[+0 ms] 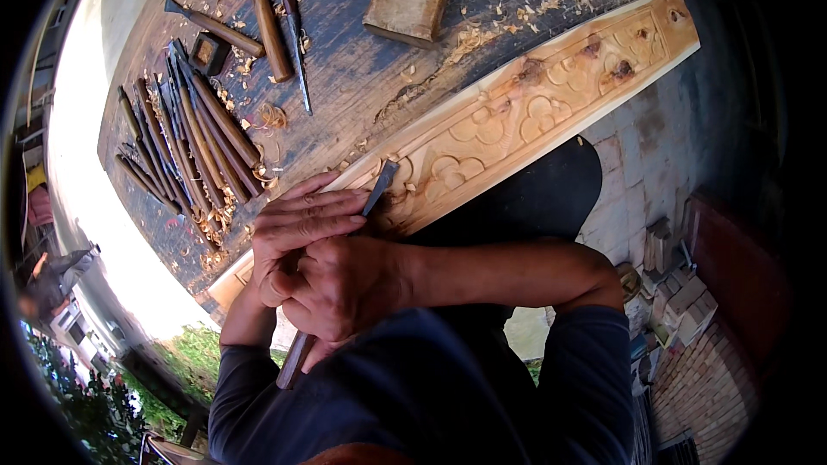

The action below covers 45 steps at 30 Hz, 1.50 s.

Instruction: The person carves decorative patterns into a wooden plank using a chisel. They hold the chisel with both hands, pressing it into the wood to remove shavings and refine the floral design.

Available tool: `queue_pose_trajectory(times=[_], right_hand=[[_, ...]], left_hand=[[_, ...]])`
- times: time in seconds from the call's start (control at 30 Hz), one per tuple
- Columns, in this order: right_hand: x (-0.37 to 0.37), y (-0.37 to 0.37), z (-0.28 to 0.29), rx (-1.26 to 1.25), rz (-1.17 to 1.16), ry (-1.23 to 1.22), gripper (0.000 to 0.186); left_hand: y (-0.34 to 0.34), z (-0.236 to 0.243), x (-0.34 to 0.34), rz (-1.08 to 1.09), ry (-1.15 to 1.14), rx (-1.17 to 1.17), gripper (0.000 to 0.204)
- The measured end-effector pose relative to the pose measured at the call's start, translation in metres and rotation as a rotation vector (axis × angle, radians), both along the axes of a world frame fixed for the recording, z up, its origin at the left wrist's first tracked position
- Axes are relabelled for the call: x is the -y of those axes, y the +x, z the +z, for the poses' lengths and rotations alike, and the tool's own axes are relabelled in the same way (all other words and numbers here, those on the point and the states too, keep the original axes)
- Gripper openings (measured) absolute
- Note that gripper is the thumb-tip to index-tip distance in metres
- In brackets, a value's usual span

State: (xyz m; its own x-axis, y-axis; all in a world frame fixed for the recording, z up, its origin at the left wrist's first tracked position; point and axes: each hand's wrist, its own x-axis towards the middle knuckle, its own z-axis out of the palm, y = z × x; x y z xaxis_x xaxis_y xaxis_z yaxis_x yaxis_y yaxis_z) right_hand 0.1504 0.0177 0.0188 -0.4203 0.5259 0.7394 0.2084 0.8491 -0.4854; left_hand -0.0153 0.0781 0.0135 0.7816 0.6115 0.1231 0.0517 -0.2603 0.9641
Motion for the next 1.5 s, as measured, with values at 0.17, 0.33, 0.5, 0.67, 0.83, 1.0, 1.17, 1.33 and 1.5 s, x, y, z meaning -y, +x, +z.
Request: queue_pose_trajectory(times=[0.17, 0.33, 0.5, 0.67, 0.83, 1.0, 1.17, 1.33, 1.5], right_hand=[[-0.005, -0.002, 0.001, -0.035, -0.019, -0.003, 0.070], [-0.004, -0.003, -0.005, -0.003, -0.014, 0.001, 0.060], [-0.007, 0.001, -0.006, -0.003, 0.004, -0.023, 0.066], [-0.011, 0.003, -0.009, -0.012, -0.013, -0.047, 0.070], [-0.008, 0.000, -0.009, -0.022, 0.002, -0.109, 0.068], [-0.003, -0.003, -0.002, -0.042, -0.003, -0.100, 0.069], [-0.003, -0.009, -0.005, -0.067, -0.056, -0.094, 0.078], [-0.006, -0.007, -0.003, -0.061, -0.062, -0.102, 0.083], [-0.007, -0.004, -0.004, -0.043, -0.097, -0.062, 0.082]], left_hand=[[0.001, 0.000, -0.001, -0.010, -0.003, -0.003, 0.097], [-0.001, -0.001, -0.003, -0.042, 0.027, -0.034, 0.097], [0.001, 0.000, -0.005, -0.069, 0.015, -0.061, 0.096], [0.004, 0.000, -0.006, -0.038, -0.043, -0.043, 0.095], [0.003, -0.007, -0.004, -0.025, 0.023, 0.038, 0.115], [-0.003, -0.019, -0.003, -0.017, 0.090, 0.138, 0.130], [-0.004, -0.014, 0.000, -0.013, 0.036, 0.093, 0.130], [-0.004, -0.011, -0.002, -0.033, 0.016, 0.069, 0.114], [0.000, -0.007, -0.004, -0.035, 0.009, 0.072, 0.086]])
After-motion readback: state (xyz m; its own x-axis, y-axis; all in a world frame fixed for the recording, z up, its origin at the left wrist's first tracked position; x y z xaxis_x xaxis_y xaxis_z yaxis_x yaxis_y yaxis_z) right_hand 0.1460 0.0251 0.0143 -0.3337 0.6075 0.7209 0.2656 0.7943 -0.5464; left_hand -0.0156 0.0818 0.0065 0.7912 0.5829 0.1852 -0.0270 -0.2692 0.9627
